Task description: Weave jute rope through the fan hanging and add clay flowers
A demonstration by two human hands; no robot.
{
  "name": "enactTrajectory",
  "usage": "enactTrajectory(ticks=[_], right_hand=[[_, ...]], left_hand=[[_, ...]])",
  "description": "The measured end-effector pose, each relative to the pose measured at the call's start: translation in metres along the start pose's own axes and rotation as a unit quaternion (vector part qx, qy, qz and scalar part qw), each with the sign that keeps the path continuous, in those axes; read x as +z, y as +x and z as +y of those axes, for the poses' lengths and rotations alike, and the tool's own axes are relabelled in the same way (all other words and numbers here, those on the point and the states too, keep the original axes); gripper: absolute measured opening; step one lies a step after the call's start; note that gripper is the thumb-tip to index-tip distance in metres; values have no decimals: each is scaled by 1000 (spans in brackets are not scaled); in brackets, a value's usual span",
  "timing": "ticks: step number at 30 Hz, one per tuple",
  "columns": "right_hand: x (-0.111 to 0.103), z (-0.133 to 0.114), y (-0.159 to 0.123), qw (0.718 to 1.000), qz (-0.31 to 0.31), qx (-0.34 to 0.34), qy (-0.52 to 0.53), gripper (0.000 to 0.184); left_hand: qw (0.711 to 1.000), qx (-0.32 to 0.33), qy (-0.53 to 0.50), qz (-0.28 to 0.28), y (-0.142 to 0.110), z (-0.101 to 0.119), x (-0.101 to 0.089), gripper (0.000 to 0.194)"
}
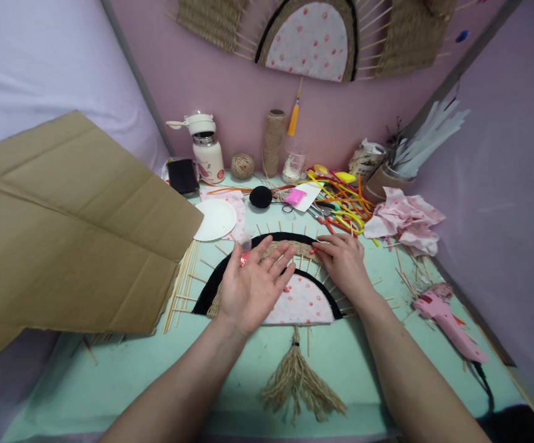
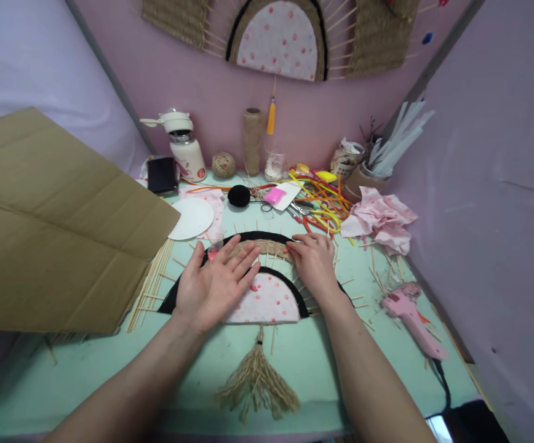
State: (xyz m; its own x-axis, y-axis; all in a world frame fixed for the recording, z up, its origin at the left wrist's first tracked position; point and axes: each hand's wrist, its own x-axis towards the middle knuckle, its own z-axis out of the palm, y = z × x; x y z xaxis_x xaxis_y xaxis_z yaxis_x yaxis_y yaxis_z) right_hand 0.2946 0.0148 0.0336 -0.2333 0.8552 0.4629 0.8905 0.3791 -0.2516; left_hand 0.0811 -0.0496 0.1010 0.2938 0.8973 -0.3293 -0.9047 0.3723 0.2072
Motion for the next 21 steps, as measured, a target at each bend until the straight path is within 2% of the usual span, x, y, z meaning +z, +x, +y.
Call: enactTrajectory(ticks=[9,14,21], right_hand=[[-1,-1,0,1000,-2,-2,1,19],[-8,-2,-2,1000,-7,1,-3,25],[-16,-3,-8,999,7,-24,-23,24]], left_hand=[[1000,1,0,-2,0,0,0,48],[1000,2,-3,2,0,1,-1,49],[1000,2,1,14,1,1,0,47]])
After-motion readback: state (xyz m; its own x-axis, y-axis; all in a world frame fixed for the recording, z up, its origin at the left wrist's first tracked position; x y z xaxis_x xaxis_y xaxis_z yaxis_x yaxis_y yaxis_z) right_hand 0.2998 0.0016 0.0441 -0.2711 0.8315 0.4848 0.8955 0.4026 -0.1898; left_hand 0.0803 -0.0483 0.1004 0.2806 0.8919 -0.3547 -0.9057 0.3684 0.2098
